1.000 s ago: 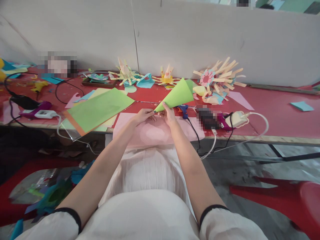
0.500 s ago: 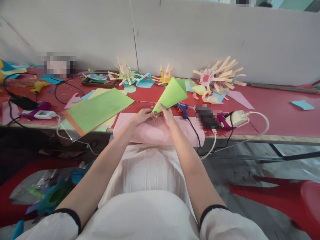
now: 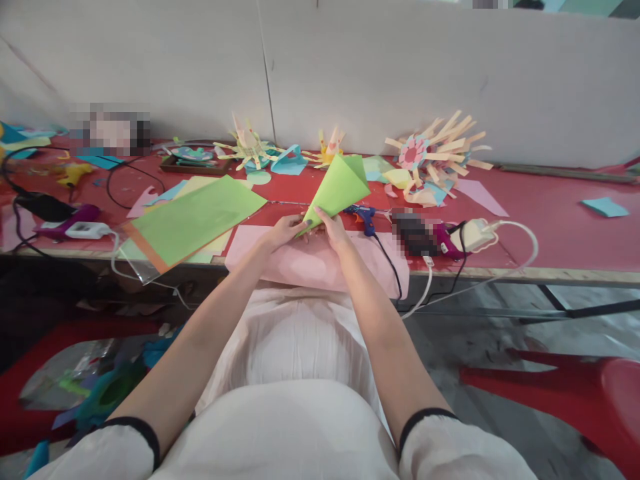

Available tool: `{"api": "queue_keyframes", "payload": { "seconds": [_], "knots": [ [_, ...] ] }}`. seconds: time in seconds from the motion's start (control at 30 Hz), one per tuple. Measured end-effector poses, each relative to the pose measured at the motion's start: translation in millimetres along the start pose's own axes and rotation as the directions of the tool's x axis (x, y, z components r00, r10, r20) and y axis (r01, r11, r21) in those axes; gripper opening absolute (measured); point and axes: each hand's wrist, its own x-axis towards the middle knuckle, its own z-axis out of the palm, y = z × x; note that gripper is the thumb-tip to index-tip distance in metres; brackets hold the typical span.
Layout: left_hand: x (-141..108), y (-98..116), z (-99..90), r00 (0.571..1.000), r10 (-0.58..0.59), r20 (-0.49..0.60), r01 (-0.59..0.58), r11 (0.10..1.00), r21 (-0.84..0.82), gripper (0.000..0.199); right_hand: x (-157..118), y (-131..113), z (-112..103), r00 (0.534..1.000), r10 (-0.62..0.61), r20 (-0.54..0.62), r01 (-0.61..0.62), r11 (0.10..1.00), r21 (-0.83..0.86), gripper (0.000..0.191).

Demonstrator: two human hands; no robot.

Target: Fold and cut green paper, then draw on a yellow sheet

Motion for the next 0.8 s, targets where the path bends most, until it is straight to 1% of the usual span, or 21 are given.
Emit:
{"api": "queue_keyframes", "payload": {
  "seconds": [0.13, 0.2, 0.3, 0.37, 0.47, 0.6, 0.8],
  "knots": [
    [2.0, -3.4, -1.0, 0.999, -0.015, -0.049, 0.018, 0.998, 0.059, 0.041, -0.5, -1.4, 0.4, 1.0, 0.0, -0.012, 0.0, 1.0, 0.008, 0.038],
    [1.7, -2.0, -1.6, 0.997, -0.009, -0.074, 0.016, 0.995, 0.102, 0.04, -0.2, -2.6, 0.4, 0.998, -0.002, -0.059, 0.003, 1.0, 0.013, 0.04],
    [0.6, 0.6, -1.9, 0.997, 0.011, -0.072, -0.001, 0.99, 0.139, 0.038, 0.9, -4.3, -0.1, 0.993, 0.007, -0.118, -0.005, 1.0, 0.017, 0.046],
    [0.4, 0.6, -1.6, 0.997, 0.008, -0.083, 0.004, 0.99, 0.14, 0.036, 1.5, -5.5, -0.3, 0.992, 0.031, -0.119, -0.029, 0.999, 0.017, 0.051],
    [1.0, -1.2, -1.1, 0.995, 0.001, -0.101, 0.012, 0.992, 0.126, 0.035, 1.7, -7.3, -0.3, 0.994, 0.062, -0.089, -0.06, 0.998, 0.022, 0.055],
    [0.6, 0.5, -1.0, 0.995, 0.003, -0.097, 0.011, 0.99, 0.143, 0.034, 1.5, -6.9, -0.5, 0.996, 0.05, -0.073, -0.049, 0.999, 0.024, 0.049],
    [-2.3, 5.1, -1.3, 0.996, -0.003, -0.094, 0.017, 0.988, 0.154, 0.032, 4.1, -0.8, -3.1, 0.99, -0.026, -0.138, 0.021, 0.999, -0.035, 0.036]
  ]
}}
